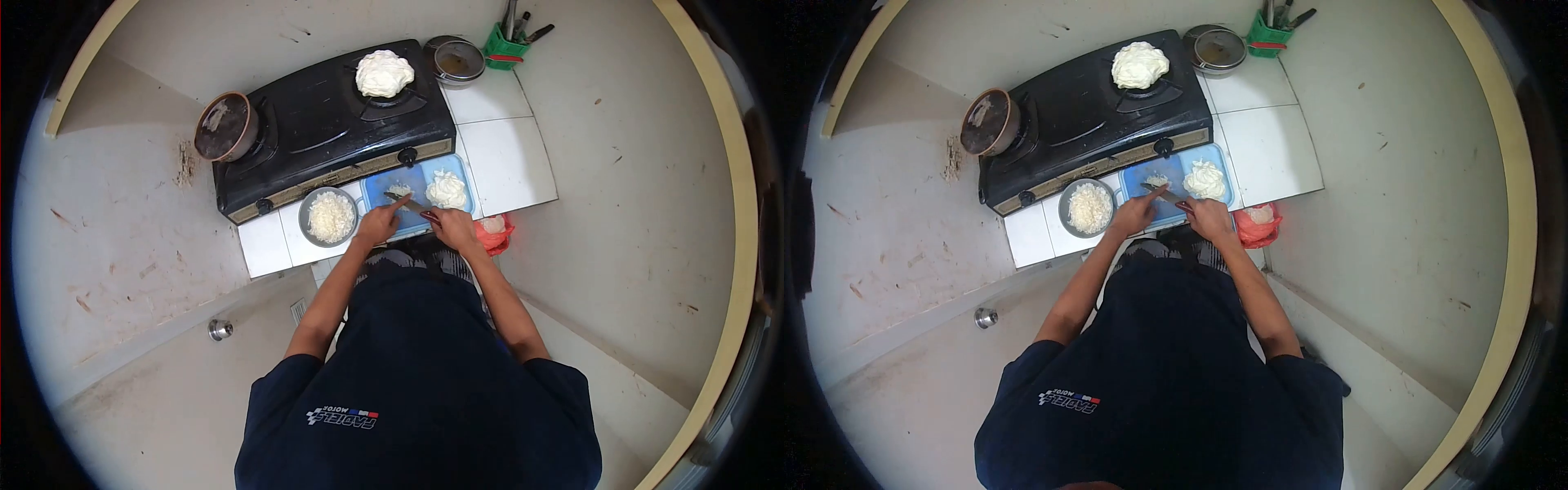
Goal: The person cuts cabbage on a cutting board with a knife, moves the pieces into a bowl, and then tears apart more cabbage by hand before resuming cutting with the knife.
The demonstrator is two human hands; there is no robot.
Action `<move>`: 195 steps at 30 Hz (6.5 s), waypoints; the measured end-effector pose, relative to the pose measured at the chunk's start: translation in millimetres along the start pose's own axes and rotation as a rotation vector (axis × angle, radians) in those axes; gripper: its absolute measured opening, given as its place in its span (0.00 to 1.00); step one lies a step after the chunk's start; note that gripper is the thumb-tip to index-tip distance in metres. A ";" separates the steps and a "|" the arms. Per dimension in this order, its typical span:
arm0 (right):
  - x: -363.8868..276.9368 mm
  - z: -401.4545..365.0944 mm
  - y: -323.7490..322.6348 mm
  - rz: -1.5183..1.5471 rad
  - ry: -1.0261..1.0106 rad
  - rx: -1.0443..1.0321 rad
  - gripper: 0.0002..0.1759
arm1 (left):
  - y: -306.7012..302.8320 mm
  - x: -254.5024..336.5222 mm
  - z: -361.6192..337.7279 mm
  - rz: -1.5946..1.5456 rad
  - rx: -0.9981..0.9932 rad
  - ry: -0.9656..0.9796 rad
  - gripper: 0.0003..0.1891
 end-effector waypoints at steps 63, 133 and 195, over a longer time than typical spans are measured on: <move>102.3 -100.4 7.7 0.597 0.549 0.290 0.17 | 55.6 47.4 127.4 -0.120 0.012 0.228 0.15; 124.6 -69.9 10.4 0.663 0.388 0.054 0.18 | 54.9 37.2 109.2 0.085 -0.050 0.264 0.10; 28.8 20.9 -64.8 0.992 0.184 0.030 0.09 | 6.7 78.0 40.2 -0.988 0.442 -0.296 0.07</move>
Point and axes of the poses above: each hand's wrist, its own z-axis towards the middle knuckle, its own y-axis out of the palm, x = y × z, the point moved 1 cm from there along z, towards the middle knuckle, and after that the axes turned 9 degrees about y, right-handed, at the moved point
